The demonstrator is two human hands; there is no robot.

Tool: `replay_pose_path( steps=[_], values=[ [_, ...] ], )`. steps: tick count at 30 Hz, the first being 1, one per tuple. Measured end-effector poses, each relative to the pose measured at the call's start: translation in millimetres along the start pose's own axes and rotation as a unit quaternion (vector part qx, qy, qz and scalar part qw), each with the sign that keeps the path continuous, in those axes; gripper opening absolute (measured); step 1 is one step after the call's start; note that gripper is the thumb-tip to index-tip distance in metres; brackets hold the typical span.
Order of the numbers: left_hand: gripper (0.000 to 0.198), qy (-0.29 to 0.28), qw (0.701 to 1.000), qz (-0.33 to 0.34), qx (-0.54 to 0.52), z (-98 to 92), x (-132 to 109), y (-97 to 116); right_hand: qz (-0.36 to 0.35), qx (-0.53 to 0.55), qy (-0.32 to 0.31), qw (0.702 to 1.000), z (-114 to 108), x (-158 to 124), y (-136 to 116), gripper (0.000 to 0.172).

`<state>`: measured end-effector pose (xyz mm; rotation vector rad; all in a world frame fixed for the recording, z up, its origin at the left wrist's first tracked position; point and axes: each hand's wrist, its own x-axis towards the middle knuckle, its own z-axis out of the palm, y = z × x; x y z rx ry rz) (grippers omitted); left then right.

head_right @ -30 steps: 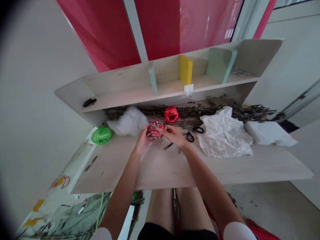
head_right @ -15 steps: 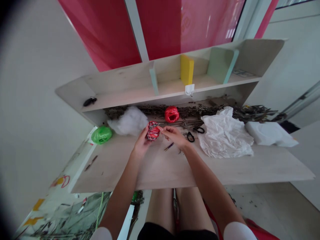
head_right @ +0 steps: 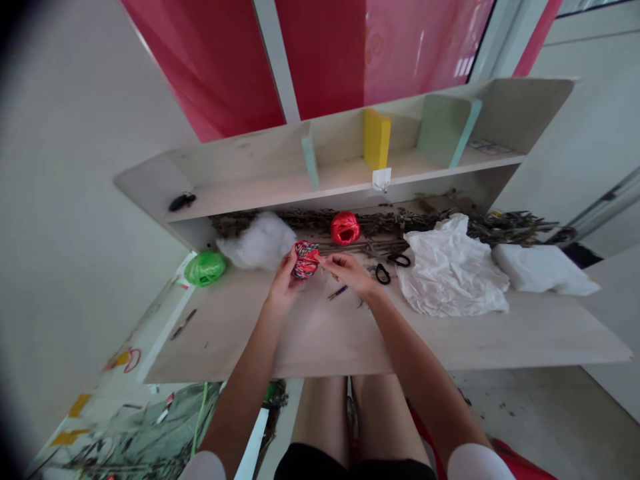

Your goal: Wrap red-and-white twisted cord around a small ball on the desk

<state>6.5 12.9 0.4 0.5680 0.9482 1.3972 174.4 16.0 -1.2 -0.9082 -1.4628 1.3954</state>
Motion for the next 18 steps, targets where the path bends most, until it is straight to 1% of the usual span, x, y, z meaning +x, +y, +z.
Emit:
replay_pose_path(
  steps=[4, 7, 12, 16, 18],
  values=[
    [0.04, -0.01, 1.0, -0.027, -0.003, -0.1, -2.9, 2.1, 0.0, -0.005, 0.015, 1.0, -1.9, 1.8, 2.2, 0.049],
    [0.042, -0.016, 0.998, -0.057, 0.003, -1.9, -2.8, 1.7, -0.006, -0.007, 0.023, 1.0, -3.1, 2.4, 2.9, 0.048],
    [0.045, -0.05, 0.993, -0.107, -0.015, -4.9, -1.5, 1.4, -0.015, -0.007, 0.027, 1.0, -3.9, 2.5, 3.8, 0.049],
    [0.043, -0.049, 0.987, -0.147, -0.039, -1.2, -3.6, 5.0, -0.017, -0.008, 0.023, 1.0, -0.7, 2.9, 3.8, 0.051],
    [0.04, -0.057, 0.983, -0.166, -0.051, 2.7, -5.7, 6.3, -0.02, -0.004, 0.021, 1.0, 2.1, 2.9, 3.2, 0.053]
  ],
)
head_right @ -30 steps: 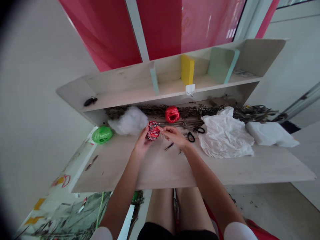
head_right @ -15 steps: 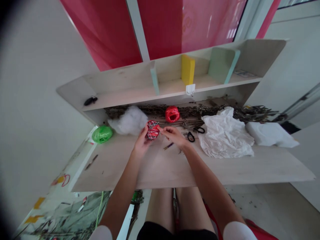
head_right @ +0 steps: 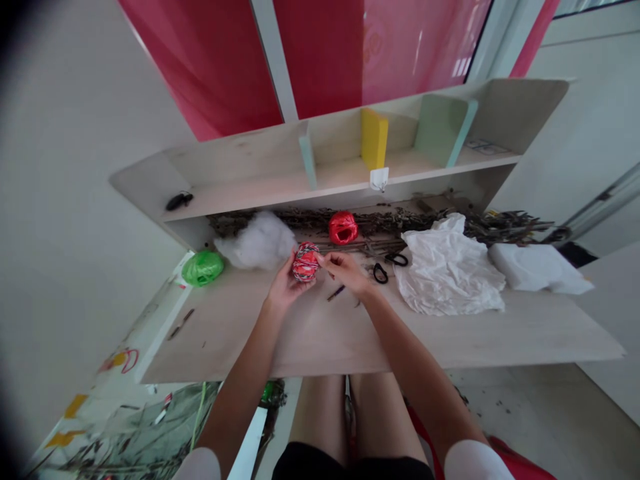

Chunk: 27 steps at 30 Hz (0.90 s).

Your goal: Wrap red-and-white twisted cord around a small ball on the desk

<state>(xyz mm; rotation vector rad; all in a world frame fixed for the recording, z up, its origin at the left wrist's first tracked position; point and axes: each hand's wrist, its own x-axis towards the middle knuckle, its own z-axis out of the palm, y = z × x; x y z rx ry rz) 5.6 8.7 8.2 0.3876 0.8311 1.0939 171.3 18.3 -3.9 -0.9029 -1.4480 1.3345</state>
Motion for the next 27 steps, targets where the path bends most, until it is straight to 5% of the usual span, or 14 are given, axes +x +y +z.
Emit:
replay_pose_path(
  steps=[4, 10, 18, 27],
  values=[
    [0.047, -0.007, 0.998, 0.01, 0.055, 7.1, -0.4, -6.9, 0.006, 0.008, -0.005, 1.0, 2.5, 0.5, 0.9, 0.054],
    [0.044, 0.036, 0.97, 0.152, 0.186, 5.9, 5.7, -21.0, 0.004, 0.009, 0.053, 0.999, -2.3, 3.3, 4.9, 0.053],
    [0.046, -0.024, 0.977, 0.139, 0.158, 0.5, 2.6, -18.3, 0.008, -0.024, 0.002, 1.0, 1.8, -2.6, -5.7, 0.048],
    [0.04, -0.007, 0.984, 0.125, 0.123, 3.0, 6.5, -19.9, 0.037, 0.054, -0.018, 0.998, -1.2, -0.6, -4.1, 0.043]
  ],
)
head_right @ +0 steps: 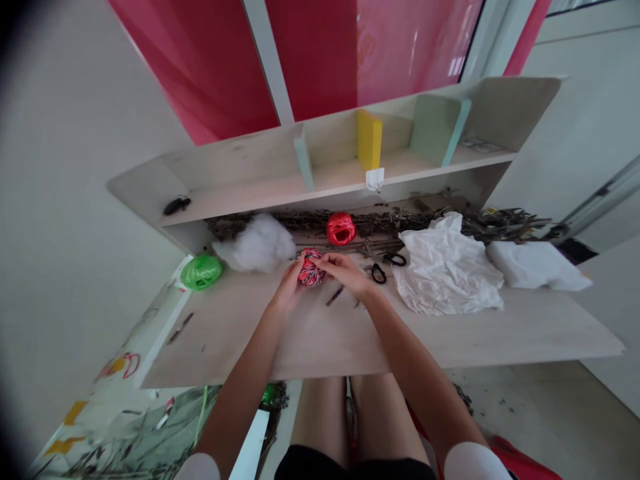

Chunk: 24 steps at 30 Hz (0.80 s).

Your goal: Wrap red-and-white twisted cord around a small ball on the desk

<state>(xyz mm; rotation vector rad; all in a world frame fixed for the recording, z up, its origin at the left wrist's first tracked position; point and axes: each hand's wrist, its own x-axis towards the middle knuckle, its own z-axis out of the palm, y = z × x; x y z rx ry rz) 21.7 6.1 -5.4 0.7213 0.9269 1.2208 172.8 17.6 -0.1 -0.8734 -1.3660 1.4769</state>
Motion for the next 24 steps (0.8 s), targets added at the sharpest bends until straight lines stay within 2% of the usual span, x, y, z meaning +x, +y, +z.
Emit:
replay_pose_path(
  steps=[5, 13, 17, 20, 24],
  values=[
    [0.036, -0.003, 1.0, 0.018, 0.023, -6.1, 2.4, 0.1, 0.03, 0.037, 0.006, 0.999, -1.8, -0.5, 1.2, 0.044],
    [0.05, -0.029, 0.995, 0.012, 0.095, -3.8, -1.3, -7.6, 0.015, 0.06, 0.03, 0.998, -2.8, -2.2, -1.0, 0.045],
    [0.046, -0.005, 0.993, 0.051, 0.11, -3.2, -0.7, -7.1, 0.013, 0.058, 0.029, 0.998, -3.1, -2.4, -1.1, 0.043],
    [0.044, 0.013, 0.995, 0.058, 0.084, -4.7, 0.9, -3.6, 0.014, 0.052, 0.03, 0.998, -2.9, -2.8, -1.3, 0.042],
    [0.039, -0.009, 1.0, 0.012, 0.008, -5.2, 0.0, 4.5, 0.02, 0.023, 0.032, 0.999, -2.8, -2.0, 0.2, 0.043]
  ],
)
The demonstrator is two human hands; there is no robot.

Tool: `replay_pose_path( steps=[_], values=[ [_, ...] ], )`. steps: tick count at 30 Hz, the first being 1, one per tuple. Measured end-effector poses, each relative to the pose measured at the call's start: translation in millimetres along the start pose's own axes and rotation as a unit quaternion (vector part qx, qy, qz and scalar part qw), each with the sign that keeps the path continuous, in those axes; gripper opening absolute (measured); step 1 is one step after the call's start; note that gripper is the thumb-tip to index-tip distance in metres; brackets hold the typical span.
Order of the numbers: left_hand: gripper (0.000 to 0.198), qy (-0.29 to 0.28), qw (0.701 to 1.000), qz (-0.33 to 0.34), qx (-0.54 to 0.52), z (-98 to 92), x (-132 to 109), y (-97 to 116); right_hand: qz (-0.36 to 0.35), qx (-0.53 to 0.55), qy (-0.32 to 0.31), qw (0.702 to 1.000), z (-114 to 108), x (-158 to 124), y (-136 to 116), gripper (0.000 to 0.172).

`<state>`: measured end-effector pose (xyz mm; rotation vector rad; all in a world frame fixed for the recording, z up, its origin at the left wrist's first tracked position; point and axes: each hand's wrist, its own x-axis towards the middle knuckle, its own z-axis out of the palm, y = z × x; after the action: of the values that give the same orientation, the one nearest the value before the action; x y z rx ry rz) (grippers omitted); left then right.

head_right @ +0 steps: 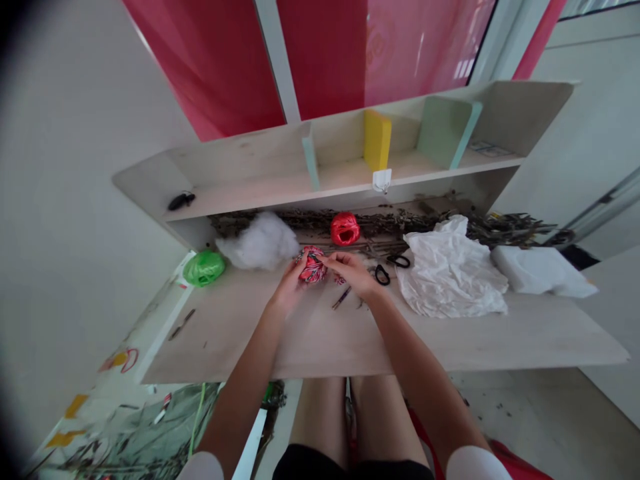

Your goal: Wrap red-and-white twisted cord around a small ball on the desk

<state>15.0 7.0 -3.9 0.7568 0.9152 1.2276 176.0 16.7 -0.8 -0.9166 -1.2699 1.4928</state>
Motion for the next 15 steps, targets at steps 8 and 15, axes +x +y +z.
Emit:
replay_pose_path(
  steps=[8, 15],
  values=[
    [0.031, -0.027, 0.995, -0.075, -0.063, -3.6, -5.1, 10.5, -0.017, -0.066, 0.018, 0.998, -2.7, 2.3, 1.9, 0.045],
    [0.037, -0.003, 0.992, -0.087, -0.096, -4.1, -4.9, 13.3, -0.062, -0.18, 0.061, 0.98, -0.3, 1.3, -4.3, 0.049]
  ],
)
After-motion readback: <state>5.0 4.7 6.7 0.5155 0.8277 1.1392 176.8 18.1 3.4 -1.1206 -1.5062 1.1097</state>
